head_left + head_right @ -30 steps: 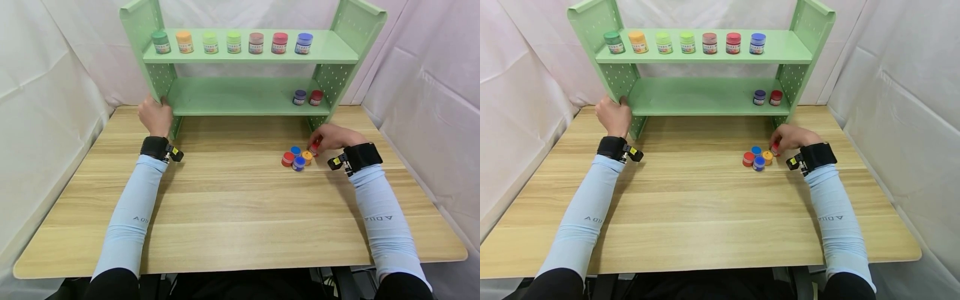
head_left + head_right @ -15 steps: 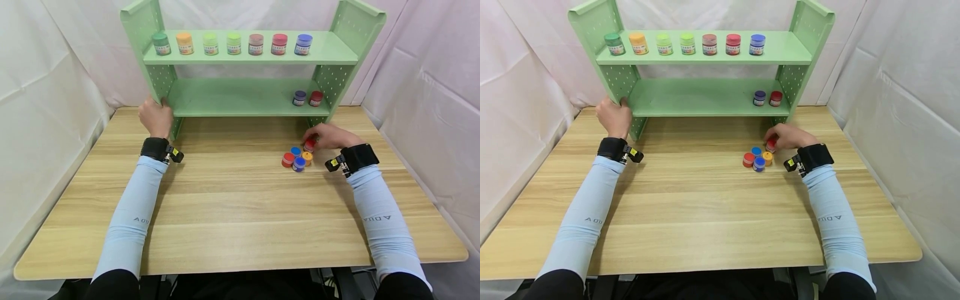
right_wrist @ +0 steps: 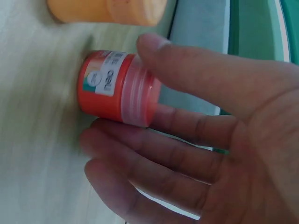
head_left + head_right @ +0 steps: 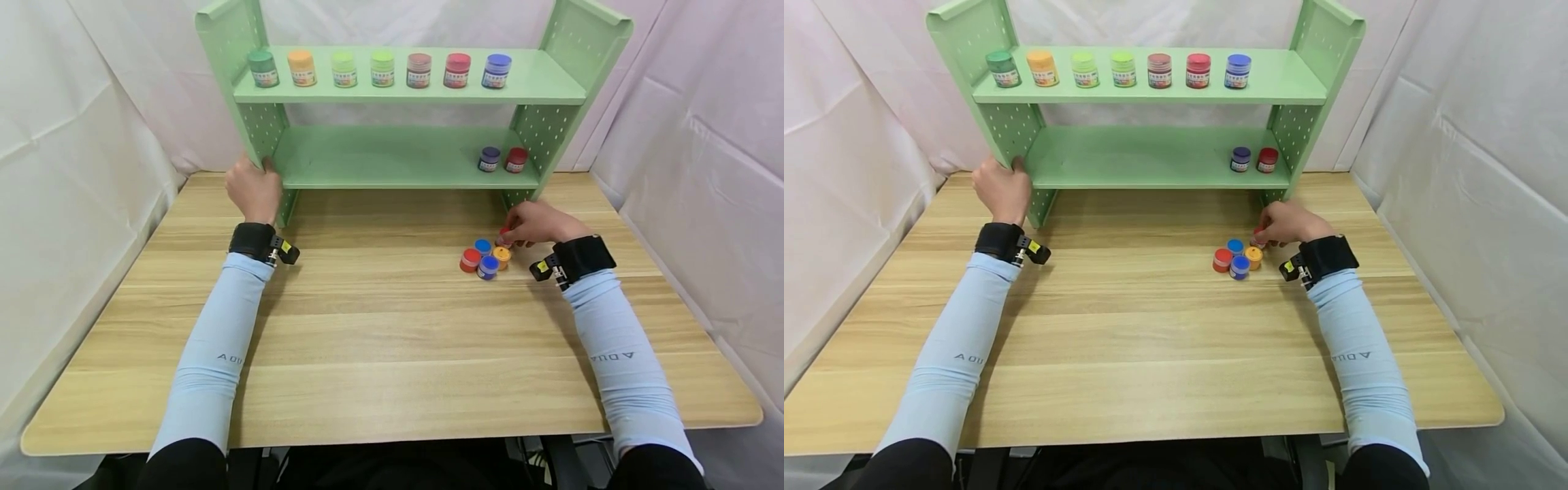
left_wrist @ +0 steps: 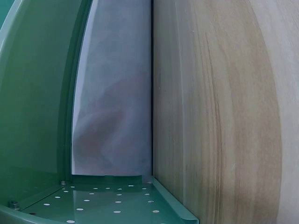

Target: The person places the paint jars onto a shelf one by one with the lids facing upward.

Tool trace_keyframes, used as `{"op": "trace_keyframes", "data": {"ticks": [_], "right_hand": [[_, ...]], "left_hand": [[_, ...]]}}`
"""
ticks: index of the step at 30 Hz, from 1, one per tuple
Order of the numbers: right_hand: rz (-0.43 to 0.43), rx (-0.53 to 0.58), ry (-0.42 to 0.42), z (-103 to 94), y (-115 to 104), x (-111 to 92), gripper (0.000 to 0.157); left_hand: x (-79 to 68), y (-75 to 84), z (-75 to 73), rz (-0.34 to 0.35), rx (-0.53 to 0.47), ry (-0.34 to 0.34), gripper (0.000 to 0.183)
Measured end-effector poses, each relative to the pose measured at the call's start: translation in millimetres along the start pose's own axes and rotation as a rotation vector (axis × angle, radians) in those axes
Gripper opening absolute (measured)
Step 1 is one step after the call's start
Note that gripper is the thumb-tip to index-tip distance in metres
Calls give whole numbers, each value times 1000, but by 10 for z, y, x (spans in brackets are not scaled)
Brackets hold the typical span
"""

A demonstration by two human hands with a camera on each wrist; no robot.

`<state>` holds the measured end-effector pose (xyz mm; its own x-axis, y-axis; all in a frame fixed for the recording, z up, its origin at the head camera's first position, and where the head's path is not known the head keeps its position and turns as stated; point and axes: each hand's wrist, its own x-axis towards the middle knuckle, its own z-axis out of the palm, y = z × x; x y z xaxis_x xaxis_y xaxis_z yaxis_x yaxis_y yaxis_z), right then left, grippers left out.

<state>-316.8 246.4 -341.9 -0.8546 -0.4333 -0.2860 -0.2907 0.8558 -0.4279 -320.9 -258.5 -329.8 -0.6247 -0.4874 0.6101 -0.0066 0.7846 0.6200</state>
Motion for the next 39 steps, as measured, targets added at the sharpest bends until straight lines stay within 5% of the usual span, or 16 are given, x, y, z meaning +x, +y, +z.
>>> {"op": "trace_keyframes", "data": {"ticks": [19,39], "right_hand": [[-133,-162,147,-51,-106,-27,22],[-314,-179,404,-282,-635,-375,34]], "left_hand": [[-8,13,4,2,11,13,29],[-11,19,-19,9,-1,14,28]]}}
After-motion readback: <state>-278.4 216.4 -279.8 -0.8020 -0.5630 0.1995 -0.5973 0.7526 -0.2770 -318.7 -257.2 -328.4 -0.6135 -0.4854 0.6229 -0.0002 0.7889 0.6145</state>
